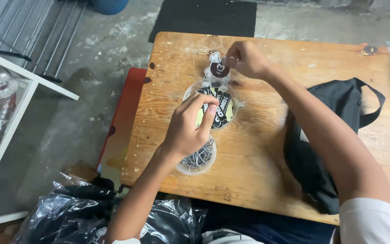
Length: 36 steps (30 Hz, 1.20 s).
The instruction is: The person wipes a clear plastic bag with a cloth, places a black bag inside, and seals it. They then wipe the black bag with the cloth and attach a keychain to it before placing it into a plastic bag.
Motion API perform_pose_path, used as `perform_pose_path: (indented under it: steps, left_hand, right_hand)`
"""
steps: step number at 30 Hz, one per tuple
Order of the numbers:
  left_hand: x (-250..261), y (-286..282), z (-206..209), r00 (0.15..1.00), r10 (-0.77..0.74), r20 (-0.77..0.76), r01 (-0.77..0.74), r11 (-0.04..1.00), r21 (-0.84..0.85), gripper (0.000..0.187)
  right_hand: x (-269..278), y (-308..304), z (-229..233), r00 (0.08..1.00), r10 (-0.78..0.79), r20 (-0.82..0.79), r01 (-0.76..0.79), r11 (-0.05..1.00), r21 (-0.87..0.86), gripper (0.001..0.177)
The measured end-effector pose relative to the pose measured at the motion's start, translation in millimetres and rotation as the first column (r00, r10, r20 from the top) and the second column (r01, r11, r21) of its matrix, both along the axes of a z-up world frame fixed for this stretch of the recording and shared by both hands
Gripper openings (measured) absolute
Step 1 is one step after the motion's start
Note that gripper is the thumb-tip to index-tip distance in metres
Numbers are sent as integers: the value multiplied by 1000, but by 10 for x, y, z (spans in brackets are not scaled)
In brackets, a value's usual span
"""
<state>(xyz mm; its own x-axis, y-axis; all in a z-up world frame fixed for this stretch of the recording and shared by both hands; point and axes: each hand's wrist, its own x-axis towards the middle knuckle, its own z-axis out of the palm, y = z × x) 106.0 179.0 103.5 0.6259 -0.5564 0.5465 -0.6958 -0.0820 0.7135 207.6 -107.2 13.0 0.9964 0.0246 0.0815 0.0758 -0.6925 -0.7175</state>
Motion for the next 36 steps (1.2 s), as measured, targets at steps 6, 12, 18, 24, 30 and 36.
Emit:
perform_pose_path:
  steps: [6, 12, 18, 24, 30, 36]
  left_hand:
    - [-502, -169, 343, 995, 98, -30, -102, 974, -203, 19]
    - [-931, -828, 103, 998, 18, -68, -31, 982, -189, 59]
    - [-1165, -1566, -102, 800, -367, -475, 280, 928, -246, 12]
    - [-1245, -2079, -495, 646, -555, -525, 486, 829, -277, 9]
    - [-1328, -1952, -560, 679, -533, -505, 511, 837, -197, 5]
    - [-1366, -1831, -567, 721, -545, -428, 532, 831, -162, 5]
  right_hand:
    - [-1024, 50, 1082, 992, -87, -87, 110, 944, 311, 13]
    - [-2440, -22, 1261, 974, -160, -161, 225, 789, 572, 13]
    - [-3361, -418, 975, 901, -370, -226, 416, 591, 691, 15]
    - [-3752, -789, 765, 807, -582, -98, 434, 472, 767, 27]
    - [-3756, -660, 381, 853, -522, 22, 344, 592, 729, 34]
    - [-3794, -490, 467, 856, -515, -49, 435, 665, 607, 13]
